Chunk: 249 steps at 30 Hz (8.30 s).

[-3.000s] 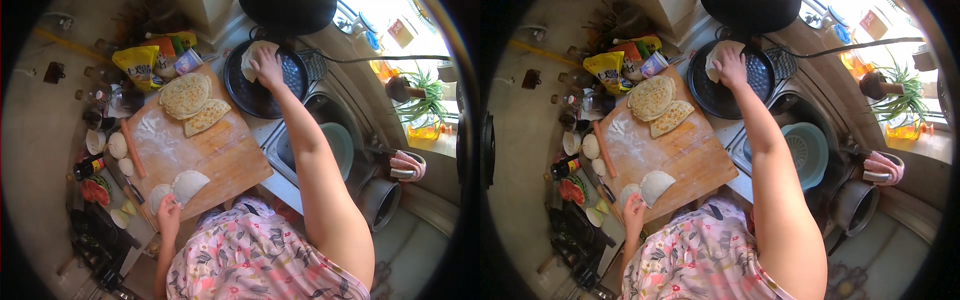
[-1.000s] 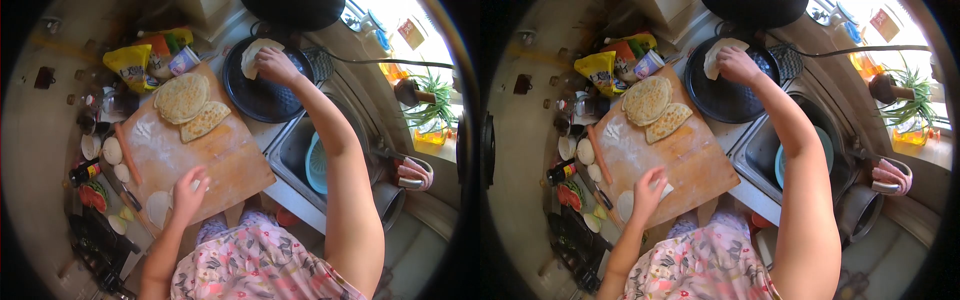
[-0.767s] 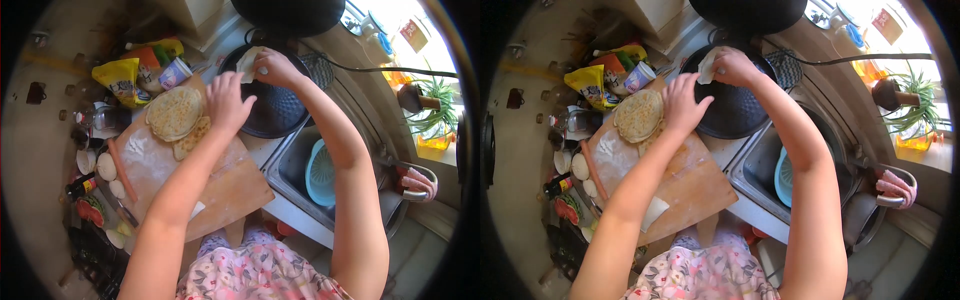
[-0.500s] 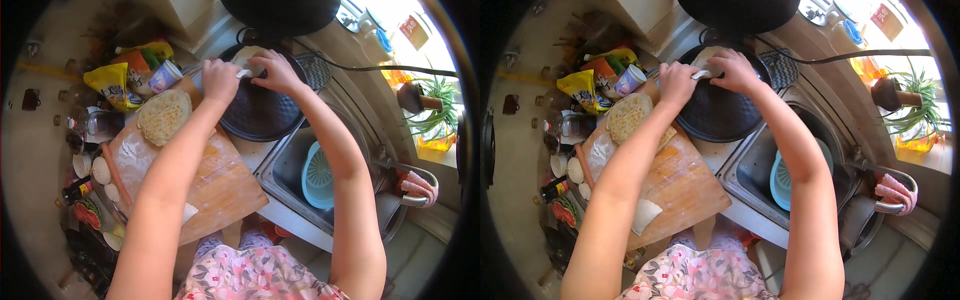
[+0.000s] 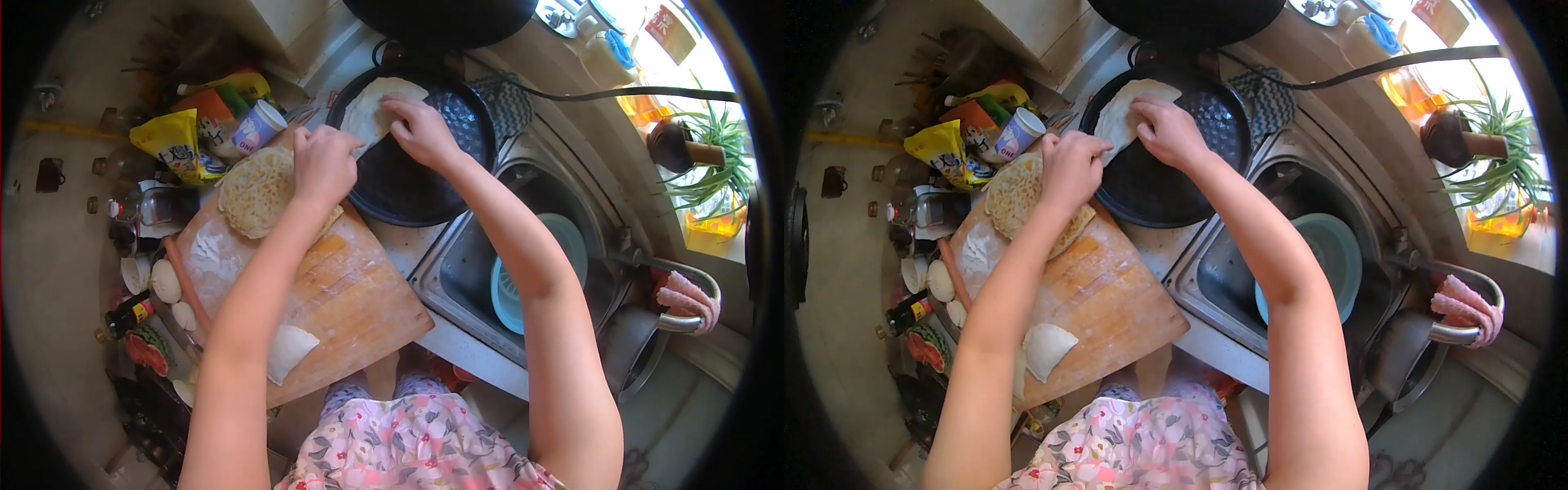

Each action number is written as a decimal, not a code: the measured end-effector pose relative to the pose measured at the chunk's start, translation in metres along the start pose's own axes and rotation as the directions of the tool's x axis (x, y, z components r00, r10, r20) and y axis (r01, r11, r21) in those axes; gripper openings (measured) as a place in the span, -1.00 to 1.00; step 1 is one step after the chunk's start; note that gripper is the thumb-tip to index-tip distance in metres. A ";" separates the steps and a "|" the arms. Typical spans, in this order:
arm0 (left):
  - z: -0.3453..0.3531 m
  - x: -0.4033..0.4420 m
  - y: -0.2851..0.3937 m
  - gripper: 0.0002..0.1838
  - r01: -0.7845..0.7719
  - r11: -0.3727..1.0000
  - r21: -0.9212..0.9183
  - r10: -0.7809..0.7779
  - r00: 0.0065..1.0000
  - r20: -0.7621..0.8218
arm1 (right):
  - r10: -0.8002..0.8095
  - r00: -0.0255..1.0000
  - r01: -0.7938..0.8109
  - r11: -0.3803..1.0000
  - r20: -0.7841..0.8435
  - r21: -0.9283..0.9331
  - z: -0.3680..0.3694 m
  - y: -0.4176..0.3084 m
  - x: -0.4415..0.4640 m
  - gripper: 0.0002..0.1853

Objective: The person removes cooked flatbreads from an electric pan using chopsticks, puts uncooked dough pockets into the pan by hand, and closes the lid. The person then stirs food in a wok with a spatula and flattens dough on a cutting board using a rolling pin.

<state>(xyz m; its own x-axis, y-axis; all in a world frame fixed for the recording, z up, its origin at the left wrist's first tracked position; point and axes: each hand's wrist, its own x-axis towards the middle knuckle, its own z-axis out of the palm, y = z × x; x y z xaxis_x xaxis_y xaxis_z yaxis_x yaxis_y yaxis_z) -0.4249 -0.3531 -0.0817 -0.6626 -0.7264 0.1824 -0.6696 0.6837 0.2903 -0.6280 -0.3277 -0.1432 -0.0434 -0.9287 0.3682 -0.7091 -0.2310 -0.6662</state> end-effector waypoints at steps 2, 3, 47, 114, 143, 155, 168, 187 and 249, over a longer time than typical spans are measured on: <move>0.002 -0.010 0.008 -0.80 -0.036 0.999 -0.021 0.034 0.996 -0.088 | -0.073 0.992 0.057 0.986 -0.103 -0.156 0.008 -0.001 0.005 -0.58; 0.003 -0.015 0.011 -0.80 -0.053 0.998 -0.032 0.049 0.990 -0.133 | -0.116 0.982 0.079 0.969 -0.148 -0.236 0.014 -0.002 0.008 -0.53; -0.064 -0.349 -0.035 -0.50 0.465 0.854 -0.234 -0.414 0.879 0.238 | 0.435 0.418 -0.905 0.121 0.798 0.409 0.104 -0.292 -0.292 -0.57; -0.059 -0.206 0.104 -0.49 0.739 -0.248 -0.627 -0.325 0.546 0.772 | 0.212 0.280 -0.842 0.522 0.937 0.133 -0.080 -0.035 -0.022 -0.41; -0.087 -0.321 0.082 -0.52 0.751 -0.319 -0.579 -0.481 0.398 0.781 | 0.529 0.784 -0.084 0.608 0.325 -0.789 -0.075 -0.051 -0.052 -0.60; -0.104 -0.386 0.042 -0.55 0.719 -0.220 -0.660 -0.604 0.431 0.670 | 0.146 0.979 -0.030 0.801 0.145 -0.598 0.002 -0.118 -0.096 -0.31; -0.071 -0.527 -0.052 -0.46 0.912 0.329 -0.244 -0.942 0.297 -0.159 | 0.013 0.708 -0.140 0.982 0.706 0.123 0.206 -0.356 -0.180 -0.53; -0.080 -0.503 -0.038 -0.51 0.450 -0.404 -0.797 -0.857 0.119 0.501 | -0.015 0.044 -0.935 -0.353 0.999 0.036 0.216 -0.365 -0.271 -0.46; -0.150 -0.369 0.070 -0.14 0.752 -0.185 -0.633 -0.702 0.349 0.620 | 0.985 0.125 0.183 -0.142 0.120 0.973 0.059 0.000 0.002 -0.53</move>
<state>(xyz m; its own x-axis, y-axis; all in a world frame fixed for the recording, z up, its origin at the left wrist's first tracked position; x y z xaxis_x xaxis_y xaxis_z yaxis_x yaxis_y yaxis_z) -0.1765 -0.0479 0.0121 0.0310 -0.6901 -0.7231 -0.1619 -0.7173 0.6777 -0.5867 -0.3462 -0.1804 -0.6193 -0.3781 -0.6881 0.7772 -0.4196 -0.4689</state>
